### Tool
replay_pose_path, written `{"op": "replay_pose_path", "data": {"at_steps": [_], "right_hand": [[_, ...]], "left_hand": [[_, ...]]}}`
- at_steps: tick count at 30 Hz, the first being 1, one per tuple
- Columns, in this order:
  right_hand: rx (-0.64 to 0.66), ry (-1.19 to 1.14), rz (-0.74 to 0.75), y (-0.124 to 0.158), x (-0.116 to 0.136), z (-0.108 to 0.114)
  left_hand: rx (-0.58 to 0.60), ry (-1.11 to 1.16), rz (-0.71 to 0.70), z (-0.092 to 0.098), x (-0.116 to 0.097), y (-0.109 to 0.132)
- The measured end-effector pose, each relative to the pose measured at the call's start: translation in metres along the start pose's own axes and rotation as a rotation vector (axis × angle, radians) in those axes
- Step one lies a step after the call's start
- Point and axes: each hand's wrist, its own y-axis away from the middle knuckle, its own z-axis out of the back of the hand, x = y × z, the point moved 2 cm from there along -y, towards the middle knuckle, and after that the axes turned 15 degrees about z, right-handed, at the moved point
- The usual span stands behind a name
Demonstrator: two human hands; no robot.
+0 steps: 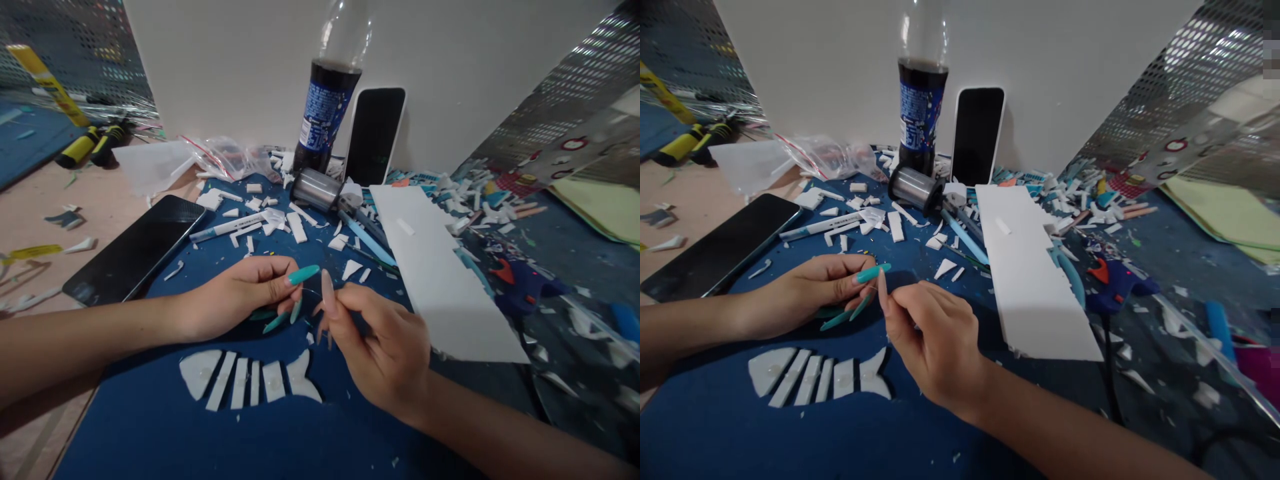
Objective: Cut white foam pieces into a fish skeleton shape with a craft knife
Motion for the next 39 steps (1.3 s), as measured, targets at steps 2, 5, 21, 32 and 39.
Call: {"op": "replay_pose_path", "data": {"at_steps": [2,5,21,32,39], "right_hand": [[0.004,0.001,0.002,0.000,0.000,0.000],[0.010,0.009,0.006,-0.001,0.000,0.000],[0.116,-0.078,-0.014,-0.003,-0.003,-0.004],[0.062,-0.563,-0.432,-0.005,-0.016,-0.010],[0.048,-0.870,-0.456,-0.010,-0.017,-0.011]], "left_hand": [[-0.004,-0.005,0.002,0.000,0.000,0.000],[-0.006,0.007,0.010,-0.001,-0.001,0.000],[0.019,0.016,-0.058,-0.005,-0.003,0.003],[-0.568,-0.839,-0.533,-0.001,-0.028,0.024],[-0.549,-1.078,-0.588,-0.008,-0.038,0.026]]}}
